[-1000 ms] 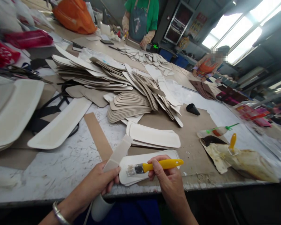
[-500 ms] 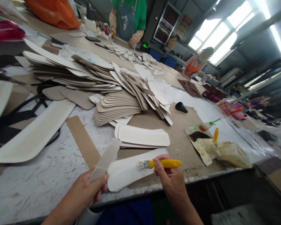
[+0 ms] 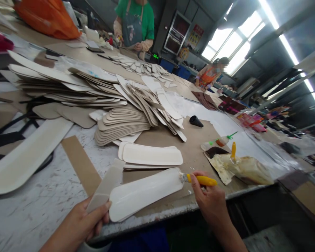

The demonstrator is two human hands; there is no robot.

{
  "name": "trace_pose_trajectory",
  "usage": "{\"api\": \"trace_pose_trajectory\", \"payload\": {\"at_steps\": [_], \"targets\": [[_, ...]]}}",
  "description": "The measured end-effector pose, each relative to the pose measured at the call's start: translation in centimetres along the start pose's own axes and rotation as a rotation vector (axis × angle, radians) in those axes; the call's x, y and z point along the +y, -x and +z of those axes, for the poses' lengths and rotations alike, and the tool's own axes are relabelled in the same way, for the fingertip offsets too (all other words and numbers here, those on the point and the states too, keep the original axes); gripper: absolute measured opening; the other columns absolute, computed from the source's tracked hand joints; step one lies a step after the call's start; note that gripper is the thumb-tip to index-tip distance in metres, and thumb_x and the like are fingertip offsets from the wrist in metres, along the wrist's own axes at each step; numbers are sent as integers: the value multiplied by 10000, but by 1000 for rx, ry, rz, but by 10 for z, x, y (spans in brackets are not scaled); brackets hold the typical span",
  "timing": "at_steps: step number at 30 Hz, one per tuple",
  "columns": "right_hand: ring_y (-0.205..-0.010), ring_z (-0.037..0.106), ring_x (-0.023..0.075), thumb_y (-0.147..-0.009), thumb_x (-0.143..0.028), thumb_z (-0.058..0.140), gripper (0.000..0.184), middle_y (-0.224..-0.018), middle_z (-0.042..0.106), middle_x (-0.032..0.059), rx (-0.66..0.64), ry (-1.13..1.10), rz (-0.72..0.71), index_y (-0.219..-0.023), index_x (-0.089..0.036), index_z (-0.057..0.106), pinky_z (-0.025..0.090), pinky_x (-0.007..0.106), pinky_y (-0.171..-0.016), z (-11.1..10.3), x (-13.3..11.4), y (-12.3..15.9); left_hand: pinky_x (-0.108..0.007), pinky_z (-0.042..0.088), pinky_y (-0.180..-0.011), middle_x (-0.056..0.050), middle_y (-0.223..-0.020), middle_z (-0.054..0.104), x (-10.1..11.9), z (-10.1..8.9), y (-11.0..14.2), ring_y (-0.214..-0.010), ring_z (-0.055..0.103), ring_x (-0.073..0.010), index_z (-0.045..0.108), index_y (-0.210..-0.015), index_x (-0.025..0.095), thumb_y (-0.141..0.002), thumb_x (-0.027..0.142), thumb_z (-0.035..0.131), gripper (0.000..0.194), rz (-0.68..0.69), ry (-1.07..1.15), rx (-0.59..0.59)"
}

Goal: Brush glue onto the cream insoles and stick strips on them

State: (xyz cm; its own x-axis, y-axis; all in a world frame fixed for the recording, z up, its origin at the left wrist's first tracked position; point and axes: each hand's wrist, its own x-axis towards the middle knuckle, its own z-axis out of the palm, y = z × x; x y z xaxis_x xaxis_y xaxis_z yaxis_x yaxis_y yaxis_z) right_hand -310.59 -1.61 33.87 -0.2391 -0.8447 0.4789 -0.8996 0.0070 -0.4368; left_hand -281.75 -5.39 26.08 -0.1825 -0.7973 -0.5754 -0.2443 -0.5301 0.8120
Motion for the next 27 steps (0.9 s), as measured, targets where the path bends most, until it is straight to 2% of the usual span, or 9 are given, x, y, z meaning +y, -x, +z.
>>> {"api": "trace_pose_trajectory", "payload": {"at_steps": [4, 8, 12, 14, 16, 18, 23, 27], "targets": [[-594, 615, 204, -820, -463, 534, 264, -698, 643, 58, 33, -59, 66, -790, -217, 625, 465, 272, -444, -9, -8, -5, -236, 205, -419, 50, -369, 412, 5, -1, 2, -359, 297, -83, 502, -526, 194, -617, 616, 536, 433, 65, 4, 2], [-554, 609, 194, -794, -497, 587, 291, -637, 628, 37, -76, -294, 209, -824, -213, 640, 505, 280, -497, -8, -23, -4, -238, 195, -406, 52, -368, 410, 4, -2, -1, -357, 301, -89, 512, -528, 195, -589, 647, 544, 457, 53, -33, 20], [-544, 587, 160, -838, -457, 573, 269, -604, 589, 9, -237, -657, 303, -826, -192, 612, 501, 255, -522, 18, -51, 14, -235, 207, -416, 48, -373, 411, 3, -2, -1, -368, 311, -91, 521, -520, 190, -589, 672, 545, 488, 41, -46, -11], [-550, 587, 155, -859, -445, 548, 267, -613, 587, 9, -326, -723, 315, -833, -183, 594, 493, 251, -524, 34, -57, 22, -232, 208, -424, 45, -385, 421, 5, -1, 2, -380, 315, -91, 530, -525, 185, -591, 670, 558, 490, 43, -44, -19], [-555, 585, 158, -859, -444, 544, 272, -627, 581, 13, -331, -662, 293, -830, -177, 585, 485, 253, -516, 44, -50, 26, -228, 204, -435, 42, -397, 426, 7, 0, 6, -392, 315, -88, 538, -523, 177, -592, 654, 577, 483, 46, -27, 5], [-562, 587, 166, -847, -460, 546, 288, -645, 581, 22, -252, -512, 268, -814, -177, 587, 476, 257, -506, 43, -31, 24, -227, 201, -445, 38, -395, 425, 8, 0, 8, -395, 316, -87, 542, -509, 173, -592, 630, 591, 467, 49, -10, 47], [-590, 600, 188, -842, -496, 504, 322, -688, 618, 54, -95, -130, 211, -810, -188, 594, 460, 260, -471, 10, 18, 10, -228, 208, -441, 34, -371, 410, 3, 2, 3, -372, 313, -87, 523, -472, 184, -580, 610, 593, 445, 47, -3, 75], [-613, 595, 194, -848, -489, 485, 319, -739, 637, 70, -16, 0, 121, -828, -195, 605, 447, 261, -452, -8, 18, 2, -238, 216, -433, 38, -374, 421, 0, -1, -1, -372, 308, -92, 513, -479, 193, -588, 604, 571, 429, 62, -27, 53]]}}
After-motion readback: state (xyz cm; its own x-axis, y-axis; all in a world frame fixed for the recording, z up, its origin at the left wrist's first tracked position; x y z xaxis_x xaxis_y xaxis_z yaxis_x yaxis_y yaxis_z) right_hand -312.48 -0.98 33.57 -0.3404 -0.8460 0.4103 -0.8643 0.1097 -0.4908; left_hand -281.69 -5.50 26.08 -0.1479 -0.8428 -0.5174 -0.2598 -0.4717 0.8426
